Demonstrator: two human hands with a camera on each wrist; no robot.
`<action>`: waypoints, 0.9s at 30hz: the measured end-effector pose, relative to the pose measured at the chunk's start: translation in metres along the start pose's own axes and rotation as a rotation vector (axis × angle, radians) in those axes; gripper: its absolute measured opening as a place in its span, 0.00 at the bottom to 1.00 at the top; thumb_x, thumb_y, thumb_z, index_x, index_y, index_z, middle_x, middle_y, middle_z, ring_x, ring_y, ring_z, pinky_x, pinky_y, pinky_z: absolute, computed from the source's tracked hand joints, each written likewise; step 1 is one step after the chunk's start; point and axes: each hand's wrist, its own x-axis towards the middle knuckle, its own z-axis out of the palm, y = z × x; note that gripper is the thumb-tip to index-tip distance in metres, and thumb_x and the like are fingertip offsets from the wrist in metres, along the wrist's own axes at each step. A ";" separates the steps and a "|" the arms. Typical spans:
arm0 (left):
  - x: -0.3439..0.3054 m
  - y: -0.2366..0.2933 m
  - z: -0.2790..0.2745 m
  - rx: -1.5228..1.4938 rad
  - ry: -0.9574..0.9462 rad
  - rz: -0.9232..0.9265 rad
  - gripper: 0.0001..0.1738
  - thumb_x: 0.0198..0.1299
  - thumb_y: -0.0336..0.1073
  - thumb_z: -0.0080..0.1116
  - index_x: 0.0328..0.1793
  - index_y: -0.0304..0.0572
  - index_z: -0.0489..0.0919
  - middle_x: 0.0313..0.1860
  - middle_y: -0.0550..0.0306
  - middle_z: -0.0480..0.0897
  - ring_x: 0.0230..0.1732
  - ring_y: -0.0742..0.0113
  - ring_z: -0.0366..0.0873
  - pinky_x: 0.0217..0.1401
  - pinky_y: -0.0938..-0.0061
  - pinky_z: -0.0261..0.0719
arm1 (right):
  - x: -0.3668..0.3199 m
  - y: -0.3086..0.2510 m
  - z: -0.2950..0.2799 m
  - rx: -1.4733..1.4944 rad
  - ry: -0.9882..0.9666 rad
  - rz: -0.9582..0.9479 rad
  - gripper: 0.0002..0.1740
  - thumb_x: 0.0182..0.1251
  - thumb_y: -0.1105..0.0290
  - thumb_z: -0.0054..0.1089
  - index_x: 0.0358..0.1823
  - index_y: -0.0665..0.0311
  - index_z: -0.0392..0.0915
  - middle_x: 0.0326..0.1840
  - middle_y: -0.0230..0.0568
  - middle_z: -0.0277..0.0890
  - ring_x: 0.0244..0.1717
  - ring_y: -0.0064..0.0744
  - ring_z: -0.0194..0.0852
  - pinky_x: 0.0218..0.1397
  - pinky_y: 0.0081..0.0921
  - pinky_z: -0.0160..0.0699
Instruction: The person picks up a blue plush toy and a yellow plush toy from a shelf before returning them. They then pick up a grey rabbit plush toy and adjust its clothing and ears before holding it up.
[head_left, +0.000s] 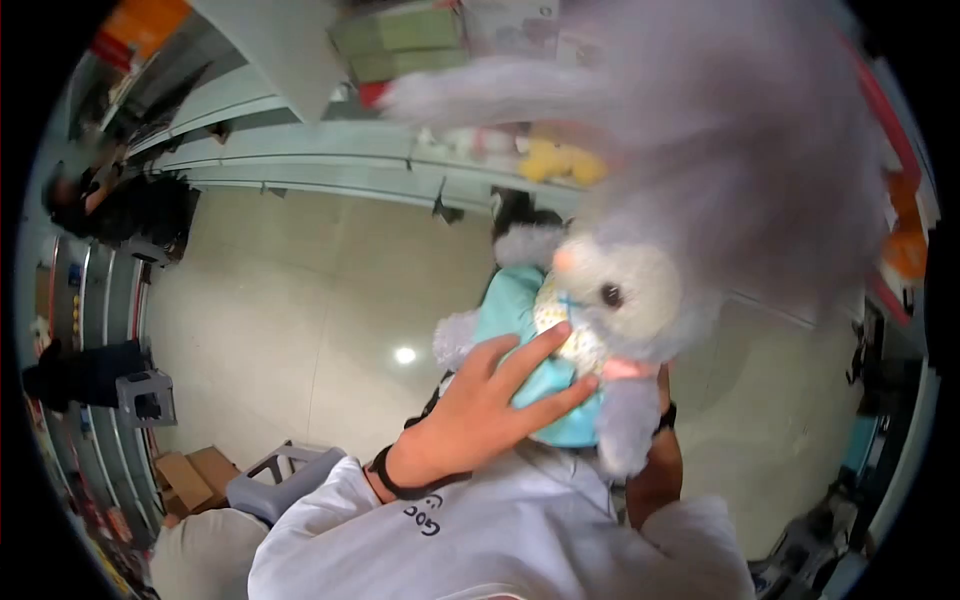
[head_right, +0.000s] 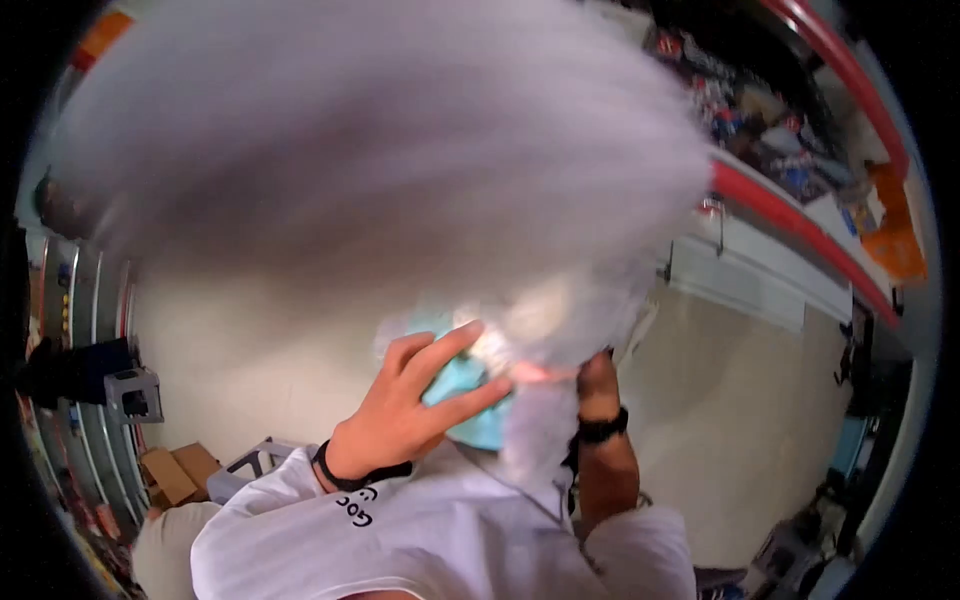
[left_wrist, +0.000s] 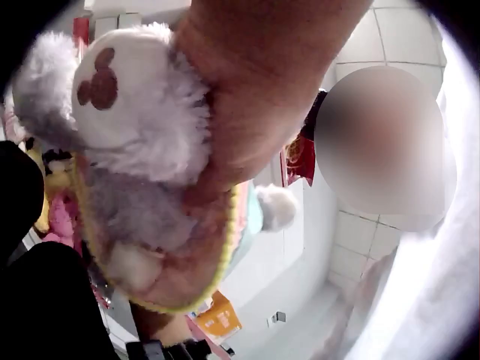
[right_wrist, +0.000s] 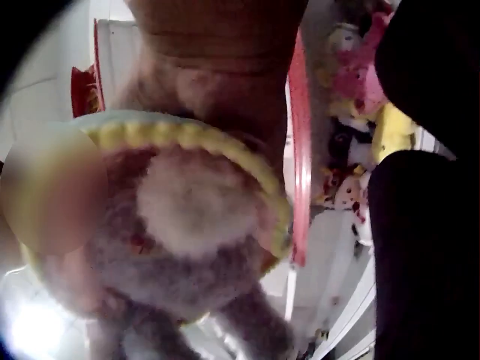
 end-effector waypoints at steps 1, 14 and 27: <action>0.002 0.001 0.006 0.004 -0.128 0.002 0.37 0.41 0.26 0.64 0.63 0.56 0.74 0.65 0.39 0.66 0.53 0.45 0.67 0.57 0.61 0.69 | 0.002 0.004 -0.007 0.100 0.078 0.095 0.56 0.48 0.36 0.65 0.68 0.70 0.57 0.63 0.51 0.65 0.65 0.45 0.62 0.68 0.38 0.60; 0.009 -0.146 0.033 -0.816 -0.233 -0.610 0.23 0.64 0.40 0.56 0.62 0.36 0.71 0.53 0.53 0.78 0.51 0.67 0.74 0.52 0.74 0.73 | -0.008 0.034 0.009 0.823 -0.131 0.566 0.49 0.57 0.37 0.57 0.69 0.68 0.56 0.68 0.54 0.60 0.69 0.48 0.57 0.74 0.46 0.54; 0.066 -0.139 0.110 -1.515 0.000 -0.882 0.23 0.61 0.48 0.59 0.51 0.34 0.76 0.42 0.54 0.80 0.43 0.72 0.78 0.45 0.74 0.78 | 0.083 0.042 -0.059 0.073 0.109 0.289 0.26 0.67 0.56 0.42 0.58 0.68 0.69 0.56 0.39 0.73 0.55 0.34 0.70 0.61 0.29 0.66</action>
